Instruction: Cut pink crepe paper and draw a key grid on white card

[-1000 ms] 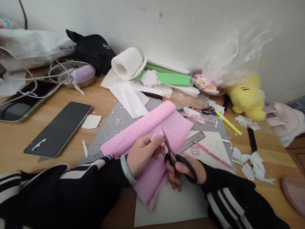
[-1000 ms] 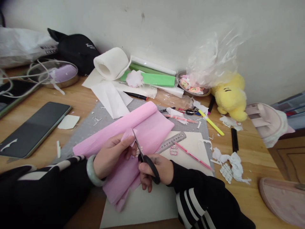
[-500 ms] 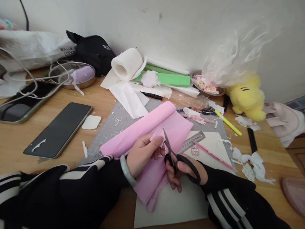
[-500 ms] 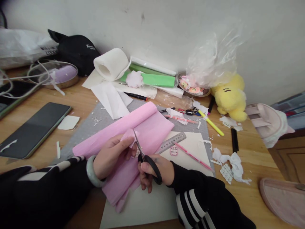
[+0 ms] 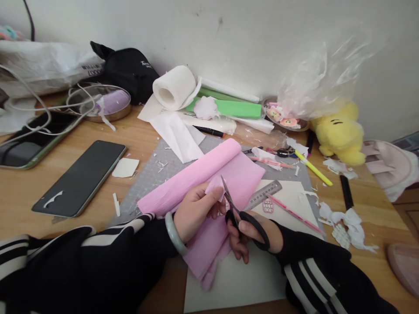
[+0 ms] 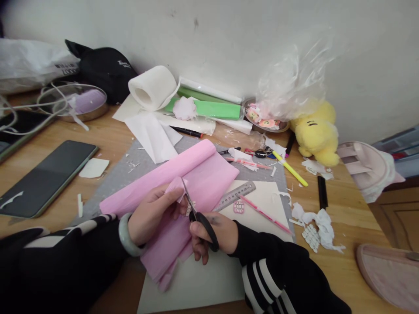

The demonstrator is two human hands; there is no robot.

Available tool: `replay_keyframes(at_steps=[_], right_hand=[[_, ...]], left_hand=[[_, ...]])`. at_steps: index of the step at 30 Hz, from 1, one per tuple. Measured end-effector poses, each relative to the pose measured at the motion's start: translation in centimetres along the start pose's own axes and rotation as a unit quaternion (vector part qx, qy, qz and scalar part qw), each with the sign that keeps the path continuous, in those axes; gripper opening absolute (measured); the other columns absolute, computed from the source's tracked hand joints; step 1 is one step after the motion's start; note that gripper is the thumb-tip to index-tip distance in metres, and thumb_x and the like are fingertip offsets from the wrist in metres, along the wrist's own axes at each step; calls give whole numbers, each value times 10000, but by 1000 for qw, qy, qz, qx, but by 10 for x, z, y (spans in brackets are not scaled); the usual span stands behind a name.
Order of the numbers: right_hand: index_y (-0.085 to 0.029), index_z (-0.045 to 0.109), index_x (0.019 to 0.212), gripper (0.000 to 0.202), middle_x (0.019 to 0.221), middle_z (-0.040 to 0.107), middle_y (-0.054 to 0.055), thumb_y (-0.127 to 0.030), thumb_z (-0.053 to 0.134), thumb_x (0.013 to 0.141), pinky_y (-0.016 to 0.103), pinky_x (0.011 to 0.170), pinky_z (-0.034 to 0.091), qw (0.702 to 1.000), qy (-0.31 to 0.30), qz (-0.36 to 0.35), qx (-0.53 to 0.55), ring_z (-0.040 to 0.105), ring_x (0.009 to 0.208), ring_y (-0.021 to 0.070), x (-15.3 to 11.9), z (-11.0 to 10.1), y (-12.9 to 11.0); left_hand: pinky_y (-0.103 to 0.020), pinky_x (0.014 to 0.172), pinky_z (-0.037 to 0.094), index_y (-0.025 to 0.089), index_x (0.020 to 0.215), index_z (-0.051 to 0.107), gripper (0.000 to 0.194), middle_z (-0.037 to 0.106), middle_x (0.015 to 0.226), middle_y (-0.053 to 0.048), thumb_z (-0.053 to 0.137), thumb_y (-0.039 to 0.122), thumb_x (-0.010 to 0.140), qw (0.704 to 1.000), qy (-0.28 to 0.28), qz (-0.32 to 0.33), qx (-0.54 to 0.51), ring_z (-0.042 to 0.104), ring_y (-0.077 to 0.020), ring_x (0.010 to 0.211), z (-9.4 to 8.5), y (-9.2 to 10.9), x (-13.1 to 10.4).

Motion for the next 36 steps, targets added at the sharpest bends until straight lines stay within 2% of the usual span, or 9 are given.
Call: replay_keyframes(at_steps=[6, 16, 21, 29, 36], right_hand=[[-153, 393, 625, 531, 429, 458, -48, -670, 513, 639, 184, 333, 424, 1000, 0, -9, 2, 504, 380, 80, 0, -1, 1], [-157, 398, 685, 616, 498, 459, -23, -761, 459, 579, 196, 344, 411, 998, -47, -8, 30, 508, 461, 105, -3, -1, 0], [-161, 393, 688, 594, 498, 461, -33, -741, 475, 593, 203, 358, 420, 998, -59, -12, 26, 496, 441, 92, 0, -2, 1], [-156, 383, 661, 558, 461, 460, -45, -698, 509, 614, 167, 318, 385, 999, -39, -11, 22, 499, 410, 82, -1, -2, 0], [-161, 374, 651, 531, 455, 454, -45, -676, 505, 647, 172, 313, 390, 1000, -22, -12, 6, 500, 395, 84, 1, -2, 3]], left_hand=[[-227, 451, 293, 161, 607, 499, 339, 530, 521, 16, 468, 446, 788, 1000, 0, -4, -8, 403, -90, 434, 1, 0, 1], [-227, 449, 297, 161, 644, 511, 343, 537, 557, 13, 418, 442, 819, 1000, -22, 2, -15, 407, -92, 439, 3, 1, 0], [-226, 457, 307, 158, 617, 524, 347, 534, 535, 9, 455, 450, 790, 1000, -21, -6, 7, 412, -94, 444, 3, 1, 0], [-224, 464, 320, 155, 601, 532, 338, 529, 516, 13, 489, 445, 769, 1000, -23, -6, 10, 417, -93, 447, 1, 1, 0], [-230, 466, 313, 160, 613, 534, 358, 540, 521, 6, 432, 448, 799, 1000, -15, -12, 15, 417, -100, 445, 1, 0, 0]])
Point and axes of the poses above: each hand's wrist, its own x-axis towards the middle knuckle, its own z-axis out of the palm, y = z × x, the point moved 2 cm from there along x, towards the middle knuckle
